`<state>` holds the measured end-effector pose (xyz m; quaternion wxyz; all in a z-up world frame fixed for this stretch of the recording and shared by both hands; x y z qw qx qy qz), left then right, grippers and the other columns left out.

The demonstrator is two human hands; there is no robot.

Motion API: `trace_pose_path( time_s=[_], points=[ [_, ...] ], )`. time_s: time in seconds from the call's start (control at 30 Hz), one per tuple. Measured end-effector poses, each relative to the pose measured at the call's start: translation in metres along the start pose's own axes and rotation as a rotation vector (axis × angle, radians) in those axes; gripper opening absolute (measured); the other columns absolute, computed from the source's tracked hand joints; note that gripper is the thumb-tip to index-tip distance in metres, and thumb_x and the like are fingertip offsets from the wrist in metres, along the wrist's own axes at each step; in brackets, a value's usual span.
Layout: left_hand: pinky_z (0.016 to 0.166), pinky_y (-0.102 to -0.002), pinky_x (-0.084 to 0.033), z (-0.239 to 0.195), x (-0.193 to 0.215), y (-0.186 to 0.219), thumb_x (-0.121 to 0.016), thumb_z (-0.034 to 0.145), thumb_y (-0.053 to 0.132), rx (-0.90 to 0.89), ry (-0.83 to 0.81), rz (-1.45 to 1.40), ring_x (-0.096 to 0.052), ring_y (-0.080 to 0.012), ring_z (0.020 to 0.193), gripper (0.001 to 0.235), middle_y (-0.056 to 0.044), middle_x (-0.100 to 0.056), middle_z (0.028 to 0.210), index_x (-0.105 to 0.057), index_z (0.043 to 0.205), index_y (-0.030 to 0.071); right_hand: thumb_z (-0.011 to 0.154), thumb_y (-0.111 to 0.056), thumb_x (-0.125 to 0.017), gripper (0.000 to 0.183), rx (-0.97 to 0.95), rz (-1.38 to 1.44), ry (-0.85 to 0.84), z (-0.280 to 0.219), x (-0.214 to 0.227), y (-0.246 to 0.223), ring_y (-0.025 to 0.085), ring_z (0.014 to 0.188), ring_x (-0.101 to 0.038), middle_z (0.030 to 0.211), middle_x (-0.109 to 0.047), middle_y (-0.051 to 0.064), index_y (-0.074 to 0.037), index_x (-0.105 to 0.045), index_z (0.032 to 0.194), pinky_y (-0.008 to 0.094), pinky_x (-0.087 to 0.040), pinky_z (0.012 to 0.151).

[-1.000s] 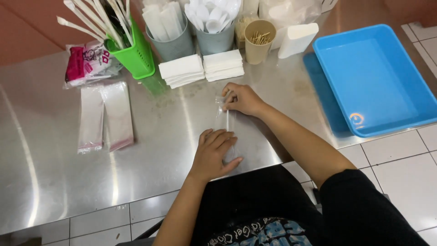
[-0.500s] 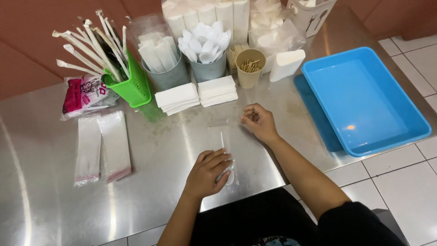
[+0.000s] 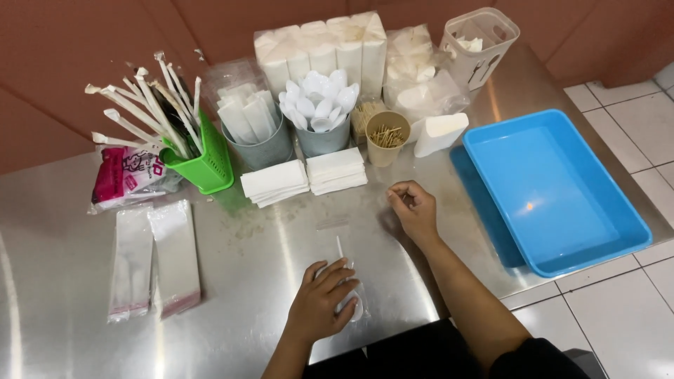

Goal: The person repeatedly assembles disposable cutlery sets by placing a plastic spoon, a folded napkin, and a toothpick into a clear plastic sleeve. The person then places the completed sets into a container. The process is repeated multiple times.

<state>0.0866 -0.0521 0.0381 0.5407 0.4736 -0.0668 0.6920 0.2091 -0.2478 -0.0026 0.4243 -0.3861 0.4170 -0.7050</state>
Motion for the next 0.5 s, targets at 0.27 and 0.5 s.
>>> trace_pose_path(
  time_s=[0.27,0.5],
  points=[
    [0.094,-0.044,-0.031,0.003,-0.004,-0.008,-0.055,0.082,0.020,0.042,-0.021,-0.025,-0.052,-0.0266,0.111,0.021,-0.007,-0.060,0.105,-0.063,0.097,0.007,0.077,-0.006,-0.057,0.021,0.429,-0.894,-0.356,0.125,-0.041,-0.053,0.025,0.073,-0.055,0.076,-0.063,0.007,-0.017,-0.068,0.092,0.036,-0.043,0.053],
    [0.094,-0.047,-0.030,0.002,-0.004,-0.011,-0.055,0.082,0.022,0.056,-0.006,-0.012,-0.052,-0.0254,0.111,0.022,-0.006,-0.061,0.105,-0.065,0.095,0.007,0.071,-0.002,-0.045,0.015,0.098,-1.440,-0.863,0.143,-0.082,0.020,0.027,0.066,-0.057,0.075,-0.058,0.007,-0.010,-0.057,0.072,0.034,-0.043,0.048]
  ],
)
Point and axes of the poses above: each hand's wrist, its own z-axis towards the middle knuckle, its own x-axis out of the back of the hand, y = z × x, the point moved 10 cm from there along z, towards the middle knuckle
